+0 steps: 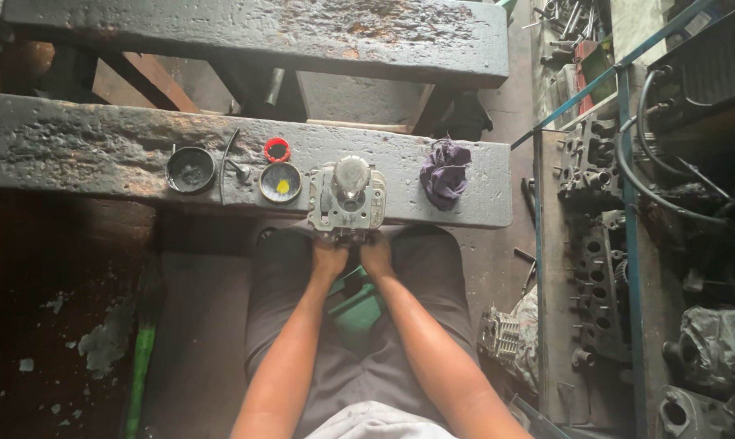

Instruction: The person manipulates an engine cylinder head assembly by hand, wiping small pins and components with a cloth, handling a green cloth, and testing parts within the cylinder head holes on the workbench.

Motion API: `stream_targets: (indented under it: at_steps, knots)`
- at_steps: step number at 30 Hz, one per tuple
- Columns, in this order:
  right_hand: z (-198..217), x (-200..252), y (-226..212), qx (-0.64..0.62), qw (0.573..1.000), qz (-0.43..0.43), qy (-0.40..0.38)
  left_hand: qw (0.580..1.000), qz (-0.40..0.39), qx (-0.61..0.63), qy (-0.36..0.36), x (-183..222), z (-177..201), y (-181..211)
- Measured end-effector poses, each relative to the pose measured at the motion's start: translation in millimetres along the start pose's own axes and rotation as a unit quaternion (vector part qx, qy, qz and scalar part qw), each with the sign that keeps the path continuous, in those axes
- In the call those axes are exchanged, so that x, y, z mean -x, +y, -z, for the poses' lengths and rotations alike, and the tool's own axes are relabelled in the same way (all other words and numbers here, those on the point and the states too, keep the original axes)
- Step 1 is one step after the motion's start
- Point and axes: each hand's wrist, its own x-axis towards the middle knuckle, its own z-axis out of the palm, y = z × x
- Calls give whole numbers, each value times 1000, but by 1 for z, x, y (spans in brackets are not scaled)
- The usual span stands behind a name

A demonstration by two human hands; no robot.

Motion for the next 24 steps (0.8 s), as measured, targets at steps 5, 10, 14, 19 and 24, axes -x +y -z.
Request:
stream_targets:
  at_steps: [5, 10, 14, 19, 24]
  knots:
    - [-10, -28, -20, -422, 865, -267, -44, 966, 66, 241, -63, 17, -5, -14]
    - [-41, 39, -35, -420, 847, -321, -45, 938, 247, 184, -157, 5, -5, -32]
    - [-53, 25, -39, -381, 871, -302, -70, 921, 292, 46, -255, -4, 1, -29]
    - [-53, -5, -41, -407, 881, -239, -26, 832, 223, 468, -198, 36, 1, -30]
    - [-60, 44, -37, -367, 877, -306, -52, 966, 88, -7, -245, -11, -2, -44]
